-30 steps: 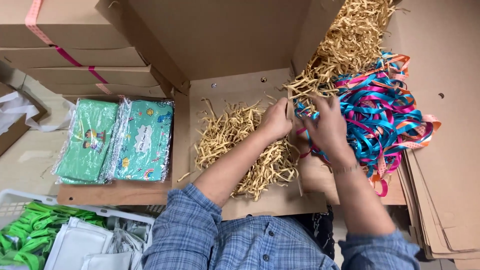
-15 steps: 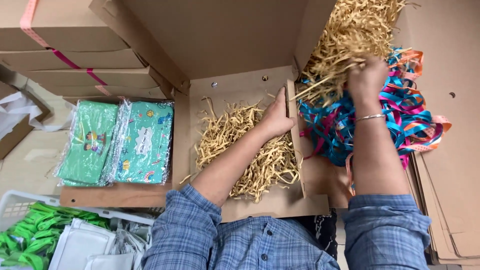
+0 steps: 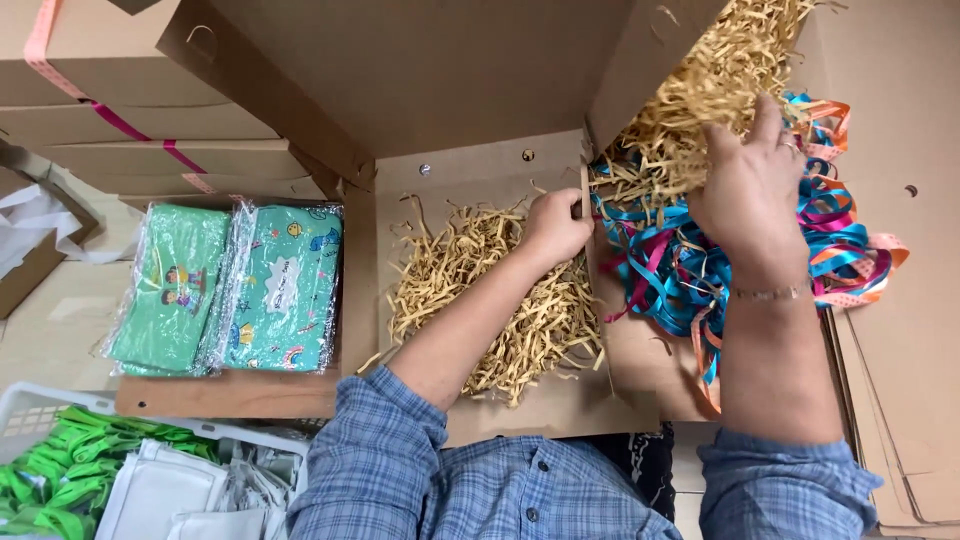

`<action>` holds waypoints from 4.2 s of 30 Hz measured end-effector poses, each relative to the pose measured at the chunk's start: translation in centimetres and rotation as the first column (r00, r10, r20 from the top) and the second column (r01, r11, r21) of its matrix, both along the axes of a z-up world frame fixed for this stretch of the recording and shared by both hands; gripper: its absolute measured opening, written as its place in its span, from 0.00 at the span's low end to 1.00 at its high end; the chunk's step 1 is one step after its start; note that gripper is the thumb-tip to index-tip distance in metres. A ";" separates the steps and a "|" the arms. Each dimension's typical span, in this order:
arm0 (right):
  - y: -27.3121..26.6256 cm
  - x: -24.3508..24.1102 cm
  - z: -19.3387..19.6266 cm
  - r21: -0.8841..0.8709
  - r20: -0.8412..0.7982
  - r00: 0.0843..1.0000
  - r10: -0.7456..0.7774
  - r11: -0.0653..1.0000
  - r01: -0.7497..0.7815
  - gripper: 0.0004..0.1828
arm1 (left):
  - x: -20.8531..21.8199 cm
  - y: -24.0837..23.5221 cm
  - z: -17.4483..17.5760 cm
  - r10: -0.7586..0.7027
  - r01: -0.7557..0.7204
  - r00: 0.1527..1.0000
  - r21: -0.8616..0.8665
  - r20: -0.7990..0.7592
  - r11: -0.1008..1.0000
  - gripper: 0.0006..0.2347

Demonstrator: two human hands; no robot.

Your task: The person prepares a gift box by folding a flat cardboard sheet into a box shape and then filling it with decorative shredded paper.

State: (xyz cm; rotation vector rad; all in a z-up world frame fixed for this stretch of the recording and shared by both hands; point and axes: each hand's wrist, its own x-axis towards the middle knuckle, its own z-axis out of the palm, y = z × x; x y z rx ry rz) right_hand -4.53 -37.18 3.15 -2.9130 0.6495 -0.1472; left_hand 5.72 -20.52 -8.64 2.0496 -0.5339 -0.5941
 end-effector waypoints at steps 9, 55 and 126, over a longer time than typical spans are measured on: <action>1.3 -0.5 -9.0 0.039 0.349 0.855 0.385 0.905 -0.423 0.11 | 0.6 -1.2 -2.9 -0.028 0.030 0.997 -0.029 0.071 0.999 0.08; 12.8 -6.7 -3.0 0.496 0.216 0.923 0.317 0.779 -0.384 0.27 | -7.6 20.4 11.8 -0.433 0.318 0.900 0.607 0.049 0.729 0.38; 20.3 -7.6 0.5 0.549 -0.389 0.536 0.749 0.656 -0.518 0.26 | -2.9 25.8 4.4 -0.190 0.082 0.974 0.585 0.126 0.807 0.27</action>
